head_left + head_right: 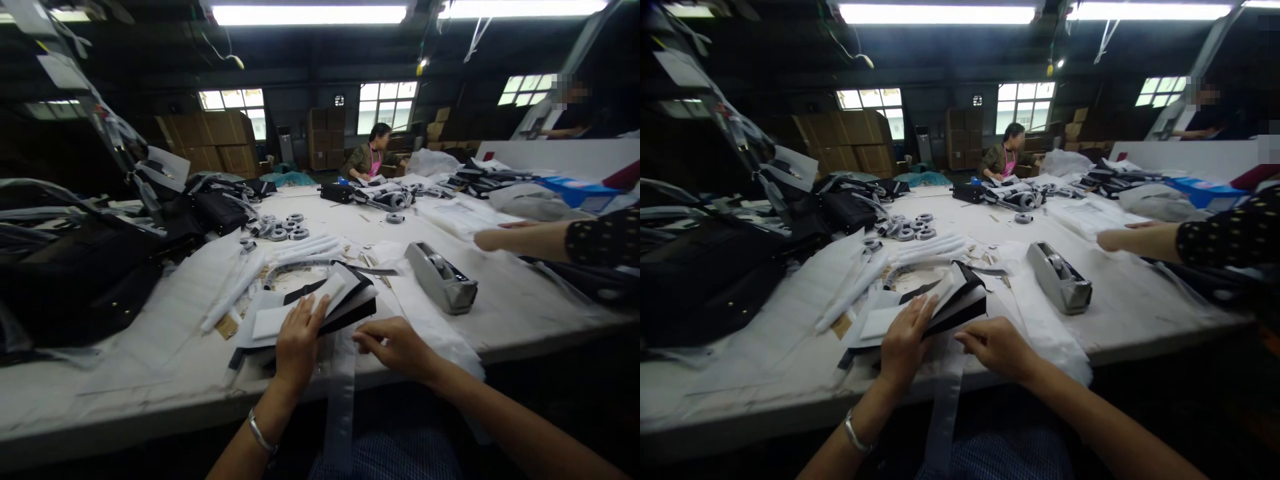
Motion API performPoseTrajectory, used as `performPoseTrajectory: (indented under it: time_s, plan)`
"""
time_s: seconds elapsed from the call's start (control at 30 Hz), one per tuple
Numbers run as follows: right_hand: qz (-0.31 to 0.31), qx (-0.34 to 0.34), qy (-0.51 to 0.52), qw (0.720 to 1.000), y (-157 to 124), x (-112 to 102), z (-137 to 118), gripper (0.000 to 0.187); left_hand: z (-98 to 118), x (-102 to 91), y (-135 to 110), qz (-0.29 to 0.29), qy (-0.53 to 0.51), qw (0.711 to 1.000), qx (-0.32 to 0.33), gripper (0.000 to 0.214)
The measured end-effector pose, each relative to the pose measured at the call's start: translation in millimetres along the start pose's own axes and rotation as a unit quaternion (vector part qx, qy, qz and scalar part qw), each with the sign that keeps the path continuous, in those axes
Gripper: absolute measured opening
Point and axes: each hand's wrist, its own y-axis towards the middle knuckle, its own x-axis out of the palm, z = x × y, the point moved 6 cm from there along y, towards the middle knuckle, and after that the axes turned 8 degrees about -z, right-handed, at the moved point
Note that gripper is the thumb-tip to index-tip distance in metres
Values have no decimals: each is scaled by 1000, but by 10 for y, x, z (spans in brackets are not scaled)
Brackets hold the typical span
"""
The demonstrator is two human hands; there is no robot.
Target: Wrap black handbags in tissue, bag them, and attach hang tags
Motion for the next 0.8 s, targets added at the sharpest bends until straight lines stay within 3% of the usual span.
performPoseTrajectory:
  time_s: [0.13,0.2,0.23,0.3,0.37,0.43,0.57,0.63,0.7,0.8]
  plan:
    - [232,-12,49,971,33,-635,12,27,76,39,-85,43,34,998,37,62]
    - [254,-5,19,967,291,-804,64,26,135,70,-138,61,51,995,60,56]
    - [216,3,-10,976,482,-818,101,28,170,89,-163,66,57,993,73,54]
    - [78,36,-86,993,887,-721,218,28,234,130,-204,71,67,991,96,50]
    - [-58,88,-153,983,1211,-537,390,23,276,163,-232,75,75,989,107,49]
    - [-127,137,-193,963,1441,-358,554,20,293,188,-250,76,81,988,111,50]
    - [-161,219,-234,933,1716,-37,766,37,297,194,-274,84,82,986,121,50]
    - [-169,242,-233,927,1792,70,816,36,290,186,-272,86,78,986,121,48]
    - [-169,248,-212,930,1852,98,843,28,281,176,-263,90,75,986,117,47]
    - [-128,226,-161,952,1926,-35,851,20,275,178,-247,95,72,986,113,46]
